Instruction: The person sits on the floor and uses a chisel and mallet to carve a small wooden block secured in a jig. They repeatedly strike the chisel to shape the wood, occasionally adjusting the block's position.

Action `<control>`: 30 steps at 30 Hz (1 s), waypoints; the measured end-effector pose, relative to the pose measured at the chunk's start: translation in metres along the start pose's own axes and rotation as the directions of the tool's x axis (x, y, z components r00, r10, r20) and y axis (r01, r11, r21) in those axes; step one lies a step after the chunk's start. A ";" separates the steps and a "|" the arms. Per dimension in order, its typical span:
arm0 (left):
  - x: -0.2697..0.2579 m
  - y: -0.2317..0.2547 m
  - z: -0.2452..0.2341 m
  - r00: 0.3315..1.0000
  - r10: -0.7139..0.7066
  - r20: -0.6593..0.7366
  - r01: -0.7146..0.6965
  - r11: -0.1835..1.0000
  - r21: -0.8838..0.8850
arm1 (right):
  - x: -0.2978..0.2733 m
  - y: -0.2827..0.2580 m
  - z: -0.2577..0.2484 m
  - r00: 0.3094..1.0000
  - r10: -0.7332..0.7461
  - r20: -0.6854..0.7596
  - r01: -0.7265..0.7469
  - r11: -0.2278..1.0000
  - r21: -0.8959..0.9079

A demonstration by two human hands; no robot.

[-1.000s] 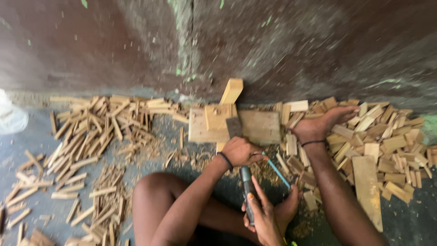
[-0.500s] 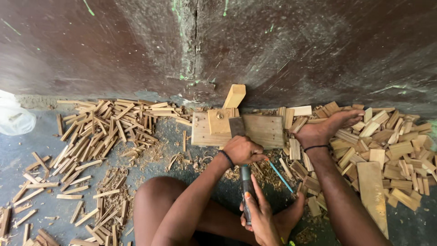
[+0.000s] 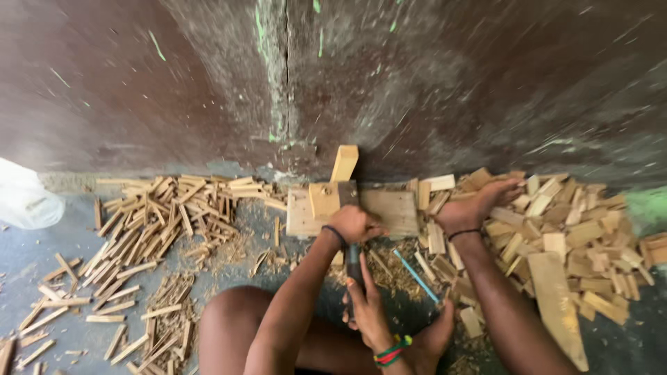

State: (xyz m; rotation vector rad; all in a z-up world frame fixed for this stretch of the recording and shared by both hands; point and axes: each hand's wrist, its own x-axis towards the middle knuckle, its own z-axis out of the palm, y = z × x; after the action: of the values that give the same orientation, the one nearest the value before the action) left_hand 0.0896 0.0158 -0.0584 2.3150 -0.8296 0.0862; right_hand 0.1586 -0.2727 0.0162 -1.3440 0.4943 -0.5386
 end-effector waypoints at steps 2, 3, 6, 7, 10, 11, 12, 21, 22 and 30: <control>-0.012 0.013 0.010 0.980 0.109 -0.167 -0.118 0.992 -0.044 | -0.013 -0.016 -0.013 0.991 0.129 -0.042 -0.127 0.990 0.053; -0.019 0.017 0.011 0.974 0.120 -0.195 -0.121 0.993 0.006 | -0.021 -0.023 -0.013 0.991 0.124 -0.041 -0.124 0.992 0.013; -0.031 0.022 -0.003 0.955 0.137 -0.264 -0.108 0.987 0.122 | -0.039 -0.039 0.001 0.993 0.113 -0.044 -0.117 0.989 -0.093; -0.037 0.025 -0.007 0.952 0.116 -0.284 -0.086 0.990 0.116 | -0.042 -0.043 0.003 0.992 0.114 -0.055 -0.121 0.983 -0.140; -0.068 0.028 -0.022 0.884 0.065 -0.464 -0.027 0.996 0.090 | -0.048 -0.044 0.002 0.981 0.187 -0.059 -0.192 0.978 -0.079; -0.075 0.025 -0.031 0.836 0.058 -0.546 -0.013 0.996 0.087 | -0.043 -0.045 0.007 0.978 0.204 -0.054 -0.206 0.977 -0.051; -0.079 0.019 -0.040 0.844 -0.038 -0.534 0.090 0.993 0.071 | -0.037 -0.045 0.013 0.974 0.220 -0.048 -0.221 0.975 -0.022; -0.078 0.012 -0.046 0.853 -0.210 -0.478 0.351 0.908 0.227 | -0.031 -0.023 0.007 0.990 0.143 -0.011 -0.144 0.986 -0.084; -0.075 0.013 -0.045 0.857 -0.195 -0.476 0.345 0.905 0.251 | -0.031 -0.025 0.006 0.989 0.148 -0.024 -0.150 0.985 -0.091; -0.076 0.005 -0.038 0.881 -0.172 -0.440 0.309 0.914 0.262 | -0.039 -0.030 0.015 0.988 0.147 -0.044 -0.148 0.989 -0.028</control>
State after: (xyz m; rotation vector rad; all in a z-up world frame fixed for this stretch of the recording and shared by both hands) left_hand 0.0320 0.0780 -0.0467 2.5556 -0.3195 0.6190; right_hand 0.1356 -0.2411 0.0495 -1.3162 0.6331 -0.4390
